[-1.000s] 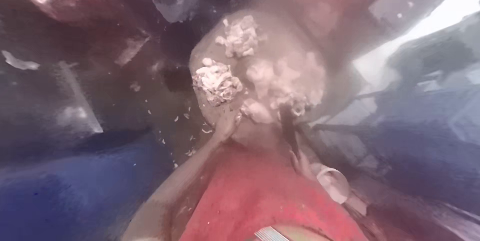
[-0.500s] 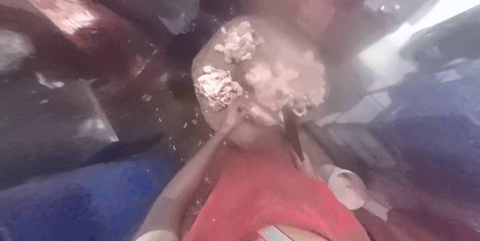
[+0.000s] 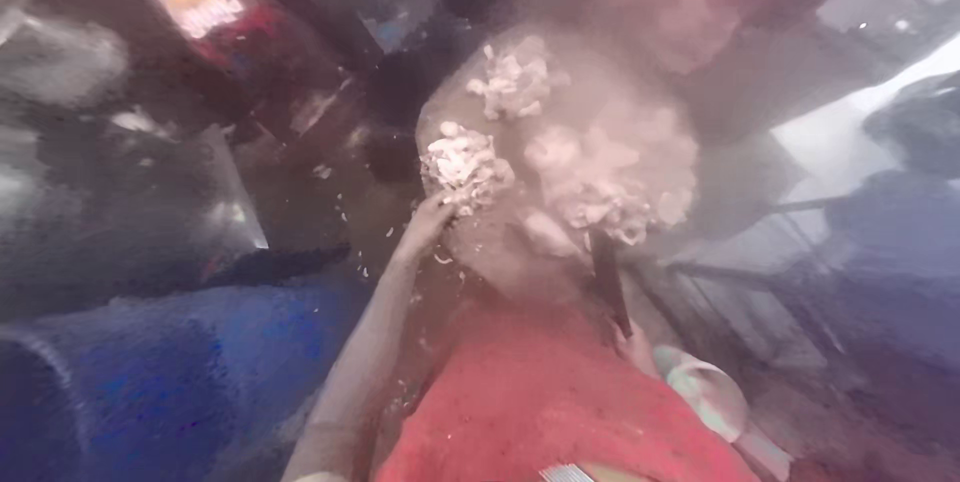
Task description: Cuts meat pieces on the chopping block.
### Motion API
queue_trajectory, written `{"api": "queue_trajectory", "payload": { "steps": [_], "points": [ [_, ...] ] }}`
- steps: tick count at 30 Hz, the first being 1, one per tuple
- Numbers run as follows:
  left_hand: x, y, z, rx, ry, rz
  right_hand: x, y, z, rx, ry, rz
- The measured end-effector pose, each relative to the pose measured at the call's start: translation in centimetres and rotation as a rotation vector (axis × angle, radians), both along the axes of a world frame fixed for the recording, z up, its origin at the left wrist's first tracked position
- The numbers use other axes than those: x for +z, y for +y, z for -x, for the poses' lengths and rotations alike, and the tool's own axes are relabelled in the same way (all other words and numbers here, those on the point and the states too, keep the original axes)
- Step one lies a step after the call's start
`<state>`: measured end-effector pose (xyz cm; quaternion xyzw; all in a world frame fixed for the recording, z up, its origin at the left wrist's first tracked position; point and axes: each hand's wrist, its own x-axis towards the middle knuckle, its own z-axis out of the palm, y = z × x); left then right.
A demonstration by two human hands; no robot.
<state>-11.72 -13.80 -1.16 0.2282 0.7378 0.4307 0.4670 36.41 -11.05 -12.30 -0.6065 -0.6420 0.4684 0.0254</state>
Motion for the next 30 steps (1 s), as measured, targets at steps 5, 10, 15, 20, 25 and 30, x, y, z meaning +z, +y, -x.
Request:
{"api": "queue_trajectory", "payload": {
  "steps": [5,10,15,20,25,30],
  "points": [
    [-5.3,2.1,2.4,0.073,0.054,0.041,-0.4,0.7,-1.0,0.050,-0.026,0.006],
    [-5.7,1.9,2.0,0.021,0.244,0.132,1.0,1.6,-0.7,0.160,-0.134,0.086],
    [-7.7,1.8,2.9,-0.069,0.612,0.145,1.6,1.5,0.0,0.116,-0.118,0.107],
    [-3.4,4.1,-3.6,-0.221,0.663,0.038,1.9,1.5,0.0,0.082,-0.111,0.162],
    [-5.6,7.5,-9.9,-0.958,0.863,-0.030,2.7,1.9,0.6,0.071,-0.085,0.157],
    [-3.8,6.4,-10.7,-1.076,0.728,-0.022,3.9,2.0,-0.1,0.104,0.019,0.099]
  ]
}}
